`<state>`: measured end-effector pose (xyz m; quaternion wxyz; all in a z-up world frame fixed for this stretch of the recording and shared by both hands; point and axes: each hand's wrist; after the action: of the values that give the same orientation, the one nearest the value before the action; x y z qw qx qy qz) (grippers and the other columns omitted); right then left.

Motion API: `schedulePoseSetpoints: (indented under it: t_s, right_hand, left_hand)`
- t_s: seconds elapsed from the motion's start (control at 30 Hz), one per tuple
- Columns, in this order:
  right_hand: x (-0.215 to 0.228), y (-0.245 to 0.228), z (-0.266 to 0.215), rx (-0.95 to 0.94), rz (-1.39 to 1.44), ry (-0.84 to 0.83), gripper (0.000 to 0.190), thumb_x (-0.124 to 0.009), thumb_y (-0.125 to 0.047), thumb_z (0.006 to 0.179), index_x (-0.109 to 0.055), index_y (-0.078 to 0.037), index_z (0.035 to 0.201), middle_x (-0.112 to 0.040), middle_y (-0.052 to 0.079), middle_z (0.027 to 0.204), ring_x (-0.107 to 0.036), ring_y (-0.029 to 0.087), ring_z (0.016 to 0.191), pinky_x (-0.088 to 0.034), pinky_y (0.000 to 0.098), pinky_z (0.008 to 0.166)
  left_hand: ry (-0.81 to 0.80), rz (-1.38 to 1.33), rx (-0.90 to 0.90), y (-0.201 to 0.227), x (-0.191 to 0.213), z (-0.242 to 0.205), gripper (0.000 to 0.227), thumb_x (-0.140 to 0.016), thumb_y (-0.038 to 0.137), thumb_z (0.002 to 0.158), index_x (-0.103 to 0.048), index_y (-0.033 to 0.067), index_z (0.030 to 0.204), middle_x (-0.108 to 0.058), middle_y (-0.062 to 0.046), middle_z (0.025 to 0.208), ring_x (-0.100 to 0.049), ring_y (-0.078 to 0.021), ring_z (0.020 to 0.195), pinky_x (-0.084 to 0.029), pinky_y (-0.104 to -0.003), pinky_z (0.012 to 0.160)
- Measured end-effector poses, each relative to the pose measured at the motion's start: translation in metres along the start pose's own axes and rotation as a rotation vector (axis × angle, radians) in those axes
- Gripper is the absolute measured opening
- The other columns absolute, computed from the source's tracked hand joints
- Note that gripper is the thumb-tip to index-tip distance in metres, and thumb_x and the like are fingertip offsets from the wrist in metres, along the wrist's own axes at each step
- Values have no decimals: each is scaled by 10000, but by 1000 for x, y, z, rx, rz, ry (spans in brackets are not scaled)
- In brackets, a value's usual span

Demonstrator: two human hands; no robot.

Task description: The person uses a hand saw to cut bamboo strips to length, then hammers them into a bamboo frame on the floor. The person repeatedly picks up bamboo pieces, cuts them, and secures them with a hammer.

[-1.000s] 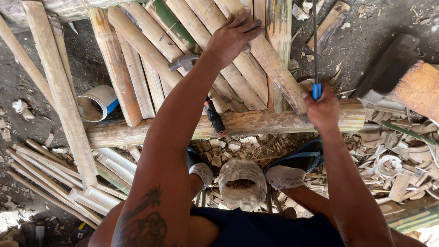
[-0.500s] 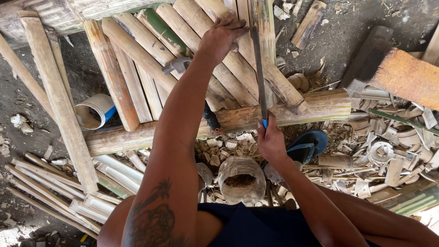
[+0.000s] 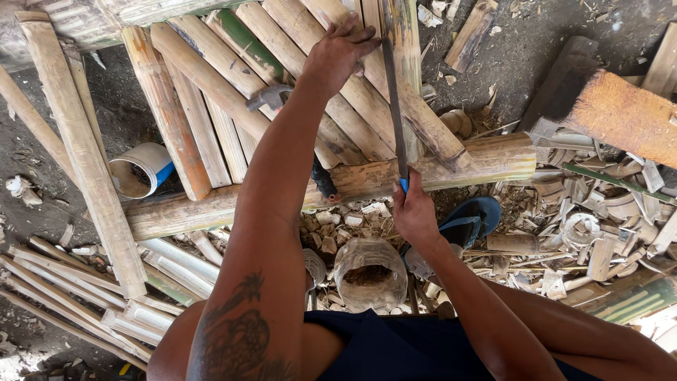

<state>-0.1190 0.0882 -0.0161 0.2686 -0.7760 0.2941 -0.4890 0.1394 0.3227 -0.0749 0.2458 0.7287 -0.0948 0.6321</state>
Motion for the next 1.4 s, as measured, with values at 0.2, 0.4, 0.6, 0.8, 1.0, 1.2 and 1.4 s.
schedulePoseSetpoints:
  t_s: [0.2, 0.4, 0.6, 0.8, 1.0, 1.2, 1.4]
  right_hand:
    - [0, -3, 13, -90, -46, -26, 345, -490, -211, 1071, -354, -23, 1326, -657, 250, 756, -671, 476, 631, -535, 573, 582]
    - [-8, 11, -13, -100, -76, -9, 319, -502, -184, 1042, -372, -22, 1284, -656, 247, 738, -661, 486, 618, -534, 579, 556]
    - [-23, 47, -55, -218, -71, -71, 325, -513, -217, 1044, -383, -1, 1249, -649, 225, 683, -667, 443, 547, -540, 529, 478]
    - [-37, 75, -90, -107, -164, 24, 373, -581, -188, 1004, -387, 37, 1229, -631, 231, 647, -635, 455, 546, -510, 536, 464]
    - [15, 52, -106, -200, 4, -51, 313, -569, -167, 1021, -404, -8, 1235, -640, 182, 613, -675, 343, 489, -517, 469, 417]
    - [144, 53, -85, 181, 125, 389, 413, -599, -163, 1050, -364, 15, 1340, -693, 138, 895, -701, 216, 672, -576, 366, 535]
    - [199, 111, -41, 18, 33, 694, 302, -548, -134, 1122, -429, 29, 1347, -660, 153, 800, -685, 269, 677, -540, 436, 598]
  left_hand:
    - [36, 19, -9, -1, -8, 1, 673, -784, 216, 836, -577, 296, 1471, -468, 76, 1565, -278, -249, 1514, -254, -476, 1253]
    - [3, -31, 14, -4, -3, 3, 648, -801, 162, 826, -606, 282, 1432, -490, 75, 1550, -292, -247, 1500, -281, -471, 1234]
    - [4, -55, 55, -1, -8, 6, 627, -799, 129, 826, -626, 294, 1406, -503, 87, 1543, -296, -232, 1506, -313, -455, 1218]
    - [15, -52, 42, -7, -18, 11, 623, -800, 110, 818, -637, 286, 1393, -509, 87, 1538, -308, -248, 1497, -324, -445, 1214]
    - [131, 306, -193, 1, 9, 15, 505, -814, 209, 852, -652, 178, 1329, -617, -77, 1304, -556, -324, 1300, -398, -476, 1167]
    - [-288, -132, -26, 78, 41, 2, 540, -690, 353, 1003, -474, 129, 1445, -521, -148, 1370, -631, -357, 1092, -508, -498, 998]
    - [-245, -544, 69, 283, -6, 25, 758, -648, 261, 891, -291, 67, 1531, -413, -271, 1414, -659, -366, 1060, -653, -440, 810]
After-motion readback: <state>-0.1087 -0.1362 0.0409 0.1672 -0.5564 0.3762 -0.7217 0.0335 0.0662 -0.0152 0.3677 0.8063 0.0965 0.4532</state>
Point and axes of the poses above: each hand's wrist, its own z-axis towards the middle knuckle, its own x-axis out of the back of the hand, y = z × x
